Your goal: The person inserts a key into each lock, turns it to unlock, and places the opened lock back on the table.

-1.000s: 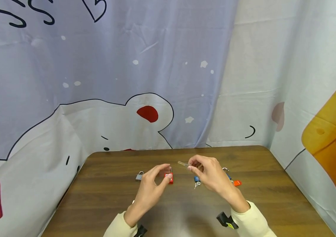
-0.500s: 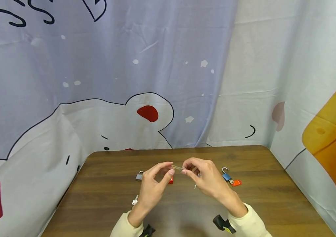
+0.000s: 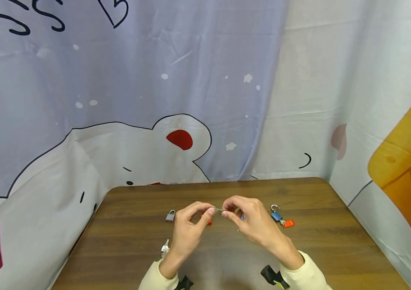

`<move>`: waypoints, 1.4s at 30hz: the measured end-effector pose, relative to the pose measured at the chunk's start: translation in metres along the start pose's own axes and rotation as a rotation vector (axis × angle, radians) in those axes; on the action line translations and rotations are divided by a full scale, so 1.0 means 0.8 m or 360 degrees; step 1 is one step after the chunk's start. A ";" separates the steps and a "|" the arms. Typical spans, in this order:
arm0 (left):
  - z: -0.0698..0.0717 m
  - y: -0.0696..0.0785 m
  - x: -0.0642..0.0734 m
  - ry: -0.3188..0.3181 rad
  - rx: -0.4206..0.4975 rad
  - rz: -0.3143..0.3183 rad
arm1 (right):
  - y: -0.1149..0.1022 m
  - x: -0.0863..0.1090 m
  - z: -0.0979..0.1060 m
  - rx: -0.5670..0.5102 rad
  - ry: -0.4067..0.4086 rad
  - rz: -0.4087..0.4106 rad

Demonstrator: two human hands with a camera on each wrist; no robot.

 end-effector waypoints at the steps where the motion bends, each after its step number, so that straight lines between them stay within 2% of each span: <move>1: 0.000 0.004 -0.001 0.0003 0.0007 -0.0010 | 0.000 0.000 0.000 -0.0002 0.0000 -0.0001; 5: -0.002 -0.011 0.004 0.0002 0.0040 -0.0013 | 0.000 0.001 0.000 -0.0023 -0.0016 -0.0026; 10: -0.003 -0.032 0.009 -0.0020 0.0078 0.0065 | 0.005 0.004 -0.001 -0.0084 -0.0035 -0.0114; 17: 0.000 -0.040 0.011 -0.0037 0.0156 0.0265 | 0.015 0.016 -0.013 -0.0118 -0.0056 -0.0140; 24: -0.002 -0.044 0.012 -0.0076 0.0137 0.0357 | 0.016 0.021 -0.023 -0.0177 -0.0045 -0.0067; 31: -0.007 -0.047 0.014 -0.0139 0.0121 0.0371 | 0.016 0.023 -0.025 -0.0172 -0.0014 -0.0012; 34: -0.007 -0.049 0.011 -0.0174 0.0153 0.0417 | 0.017 0.024 -0.022 -0.0156 -0.0004 -0.0010; 38: -0.006 -0.054 -0.001 -0.0205 0.0151 0.0464 | 0.016 0.024 -0.013 -0.0135 0.0023 0.0002; 40: -0.005 -0.065 -0.008 -0.0216 0.0090 0.0521 | 0.016 0.024 -0.009 -0.0129 0.0035 0.0006; 42: -0.006 -0.085 -0.012 -0.0242 -0.0019 0.0602 | 0.015 0.024 -0.005 -0.0117 0.0043 0.0007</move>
Point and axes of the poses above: each hand's wrist, its own x-axis away from the middle knuckle, its own z-axis out of the back of the hand, y = z × x, the point moved 6 cm from there along -x, towards the middle knuckle, and after that the axes turned 3 degrees about y, right-handed, at the moved point
